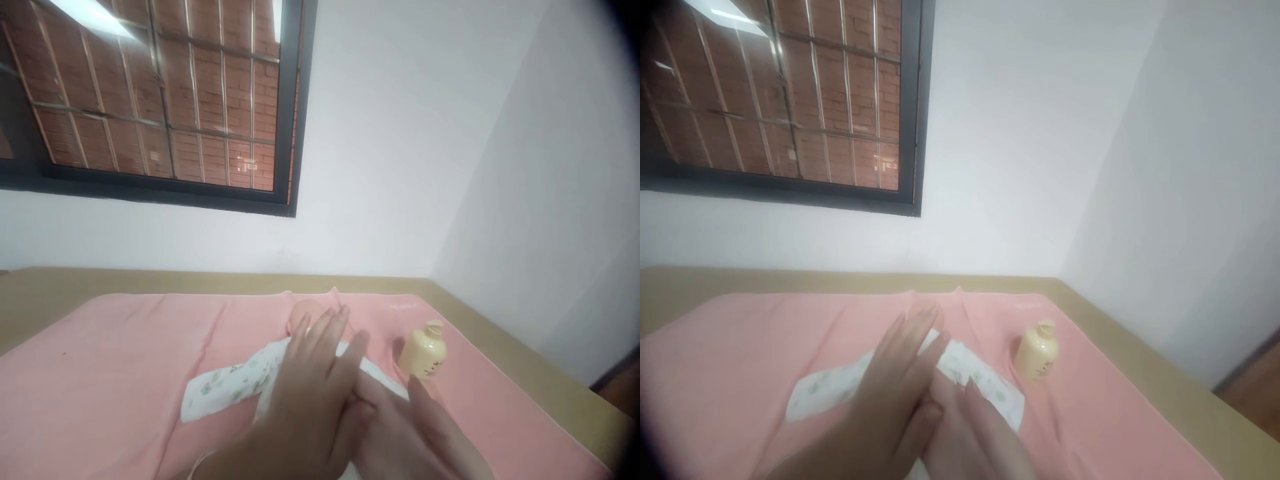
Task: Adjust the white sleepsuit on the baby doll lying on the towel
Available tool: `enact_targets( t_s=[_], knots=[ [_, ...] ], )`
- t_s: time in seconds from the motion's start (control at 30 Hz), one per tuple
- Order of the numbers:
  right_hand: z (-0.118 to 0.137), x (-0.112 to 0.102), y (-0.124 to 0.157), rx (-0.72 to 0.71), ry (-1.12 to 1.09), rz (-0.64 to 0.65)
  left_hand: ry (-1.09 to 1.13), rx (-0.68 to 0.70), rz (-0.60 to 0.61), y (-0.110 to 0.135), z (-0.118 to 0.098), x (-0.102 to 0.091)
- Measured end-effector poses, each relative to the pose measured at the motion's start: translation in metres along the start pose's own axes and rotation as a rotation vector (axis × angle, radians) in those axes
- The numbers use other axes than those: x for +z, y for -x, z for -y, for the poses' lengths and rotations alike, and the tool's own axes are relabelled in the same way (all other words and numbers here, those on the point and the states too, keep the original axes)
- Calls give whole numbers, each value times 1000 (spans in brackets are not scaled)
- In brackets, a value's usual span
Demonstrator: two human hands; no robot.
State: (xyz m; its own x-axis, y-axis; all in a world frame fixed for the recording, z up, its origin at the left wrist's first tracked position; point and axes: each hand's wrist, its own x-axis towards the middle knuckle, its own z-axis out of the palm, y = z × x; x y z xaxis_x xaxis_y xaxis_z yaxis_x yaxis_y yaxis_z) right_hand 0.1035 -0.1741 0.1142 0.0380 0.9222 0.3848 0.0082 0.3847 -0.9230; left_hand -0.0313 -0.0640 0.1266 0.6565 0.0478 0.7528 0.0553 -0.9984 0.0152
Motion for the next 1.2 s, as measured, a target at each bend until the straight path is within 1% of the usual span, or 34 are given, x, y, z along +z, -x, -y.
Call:
enact_targets(
  t_s=[0.07, 0.13, 0.2, 0.27, 0.33, 0.37, 0.4, 0.43, 0.47, 0.5, 0.53, 0.57, 0.6, 0.63, 0.67, 0.7, 0.73, 0.8, 0.83, 0.87, 0.9, 0.97, 1.0, 1.03, 1.07, 1.1, 1.13, 1.2],
  knots=[
    [9, 14, 3, 47, -116, -93, -4, 57, 102, -4, -3, 1],
    [19, 15, 0, 84, -234, -206, -22, 88, 194, -5, -9, 8],
    [28, 6, -5, 82, -294, -298, -23, 120, 255, -5, -12, 18],
    [32, -9, -10, 4, -303, -394, 13, 156, 304, -3, -8, 27],
    [29, -23, -17, -156, -242, -495, 64, 141, 380, -1, 8, 33],
    [25, -28, -21, -242, -168, -551, 87, 101, 441, 0, 20, 35],
    [20, -31, -24, -305, -58, -606, 97, 31, 506, 1, 34, 36],
    [12, -32, -28, -333, 88, -647, 94, -81, 556, 3, 49, 36],
    [3, -30, -32, -322, 264, -655, 95, -186, 617, 4, 65, 37],
    [-7, -26, -35, -284, 456, -612, 73, -305, 662, 5, 80, 38],
    [-19, -21, -39, -237, 647, -507, 30, -436, 688, 5, 94, 40],
    [-30, -14, -42, -192, 820, -344, -4, -547, 697, 6, 107, 43],
    [-41, -7, -45, -165, 965, -153, -37, -645, 711, 6, 117, 46],
    [-52, 0, -48, -150, 1079, 20, -55, -719, 725, 7, 126, 50],
    [-60, 5, -51, -141, 1163, 148, -57, -764, 739, 9, 133, 54],
    [-67, 8, -54, -137, 1221, 244, -46, -788, 757, 11, 138, 59],
    [-72, 8, -56, -130, 1258, 312, -22, -793, 773, 13, 142, 63],
    [-77, 2, -61, -107, 1291, 416, 32, -774, 801, 19, 148, 71],
    [-78, -3, -62, -83, 1300, 445, 67, -768, 811, 23, 150, 74],
    [-78, -7, -63, -43, 1308, 446, 126, -771, 815, 26, 153, 76],
    [-78, -10, -62, 18, 1321, 411, 207, -790, 817, 29, 155, 78],
    [-80, -9, -55, 178, 1356, 260, 394, -843, 797, 34, 160, 80],
    [-81, -6, -50, 252, 1373, 184, 468, -856, 777, 36, 163, 82],
    [-81, -1, -46, 296, 1386, 133, 509, -846, 759, 38, 165, 83],
    [-82, 4, -42, 300, 1394, 116, 512, -812, 750, 39, 167, 85],
    [-82, 8, -39, 265, 1393, 142, 495, -767, 744, 39, 169, 88],
    [-81, 10, -39, 201, 1384, 198, 480, -733, 740, 40, 171, 91],
    [-81, 6, -45, 54, 1350, 339, 472, -716, 737, 41, 175, 98]
  ],
)
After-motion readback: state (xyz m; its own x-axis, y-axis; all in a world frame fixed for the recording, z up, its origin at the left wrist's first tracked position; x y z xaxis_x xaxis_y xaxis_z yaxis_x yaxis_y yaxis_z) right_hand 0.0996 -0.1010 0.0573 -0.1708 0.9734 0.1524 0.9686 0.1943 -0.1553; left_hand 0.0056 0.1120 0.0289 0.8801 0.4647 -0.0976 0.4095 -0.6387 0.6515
